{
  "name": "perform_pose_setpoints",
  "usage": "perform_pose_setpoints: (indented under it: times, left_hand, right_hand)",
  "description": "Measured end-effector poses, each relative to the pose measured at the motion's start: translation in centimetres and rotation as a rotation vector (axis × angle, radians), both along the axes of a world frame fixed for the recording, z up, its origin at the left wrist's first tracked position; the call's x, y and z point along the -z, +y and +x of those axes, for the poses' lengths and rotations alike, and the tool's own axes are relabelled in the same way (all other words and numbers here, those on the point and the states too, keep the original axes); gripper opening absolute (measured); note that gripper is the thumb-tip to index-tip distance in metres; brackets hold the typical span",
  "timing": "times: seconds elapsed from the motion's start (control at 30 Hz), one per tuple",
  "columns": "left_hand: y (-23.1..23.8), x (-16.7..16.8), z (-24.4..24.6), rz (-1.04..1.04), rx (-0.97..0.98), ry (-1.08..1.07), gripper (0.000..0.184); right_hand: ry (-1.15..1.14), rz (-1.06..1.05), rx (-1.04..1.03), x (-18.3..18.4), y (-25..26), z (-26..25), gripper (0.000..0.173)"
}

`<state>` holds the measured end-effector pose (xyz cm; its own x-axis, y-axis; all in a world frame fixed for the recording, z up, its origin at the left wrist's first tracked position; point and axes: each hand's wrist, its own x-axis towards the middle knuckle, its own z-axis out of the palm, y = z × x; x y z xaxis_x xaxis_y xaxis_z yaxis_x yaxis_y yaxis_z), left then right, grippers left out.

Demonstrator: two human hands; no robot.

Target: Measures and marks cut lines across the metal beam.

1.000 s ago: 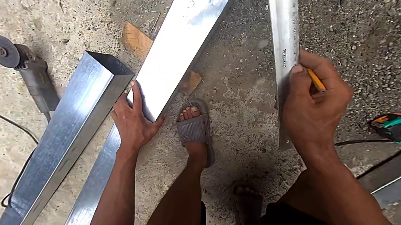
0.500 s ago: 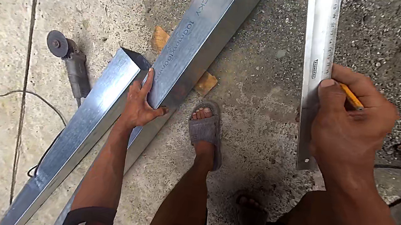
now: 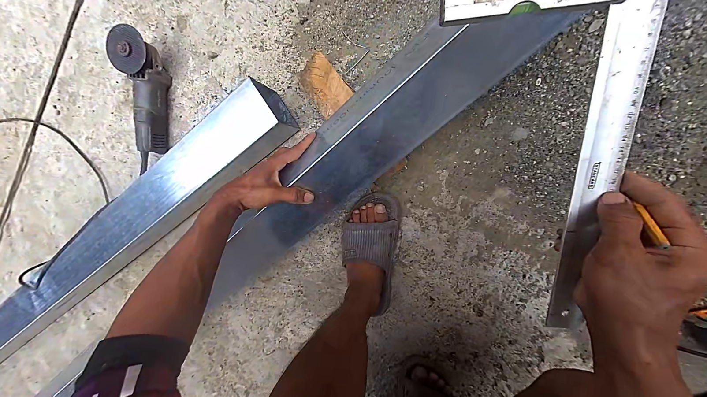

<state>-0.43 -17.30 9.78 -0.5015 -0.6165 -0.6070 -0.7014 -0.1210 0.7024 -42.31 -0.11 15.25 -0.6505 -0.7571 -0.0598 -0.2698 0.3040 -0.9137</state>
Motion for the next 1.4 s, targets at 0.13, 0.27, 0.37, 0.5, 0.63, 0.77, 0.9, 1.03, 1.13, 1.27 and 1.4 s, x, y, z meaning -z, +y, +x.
perform_pose_setpoints:
  times: [0.13,0.27,0.37,0.5,0.63,0.77,0.9,1.03,1.13,1.27,1.4]
  left_hand:
    - [-1.0,0.7,0.7,0.099,-0.030,0.098,0.112]
    - [-1.3,1.3,0.4,0.239,-0.082,0.196,0.104]
    - [-0.1,2.8,-0.5,0.340,-0.118,0.249,0.094]
    - [2.0,4.0,0.1,0.364,-0.108,0.321,0.087]
    - [1.7,4.0,-1.7,0.336,-0.130,0.284,0.081]
    - [0.4,3.9,-0.7,0.395,-0.079,0.327,0.084]
    - [-1.0,3.6,-0.3,0.432,-0.020,0.302,0.088]
    - [-2.3,3.8,0.8,0.432,-0.005,0.314,0.087]
    - [-3.2,3.7,1.4,0.440,-0.010,0.320,0.085]
    - [-2.7,3.6,1.8,0.388,-0.023,0.294,0.081]
    - [-0.7,3.4,2.1,0.178,-0.083,0.195,0.073]
  right_hand:
    - [0.004,0.014,-0.038,0.7,-0.4,0.7,0.025]
    - [0.006,0.029,-0.061,1.5,-1.1,1.7,0.026]
    - [0.015,0.028,-0.097,1.9,-1.4,1.9,0.026]
    - [0.033,0.095,-0.143,1.5,-1.2,2.7,0.029]
    - [0.114,0.145,-0.165,1.1,-0.4,0.7,0.028]
    - [0.078,0.158,-0.175,1.5,-1.1,1.5,0.028]
    - [0.090,0.189,-0.195,1.5,-2.4,2.1,0.028]
    - [0.103,0.206,-0.225,1.9,-3.5,2.4,0.028]
    - [0.096,0.203,-0.245,2.1,-4.4,2.9,0.029]
    - [0.084,0.205,-0.271,2.2,-5.5,3.5,0.028]
    - [0.071,0.175,-0.309,2.5,-5.9,3.4,0.027]
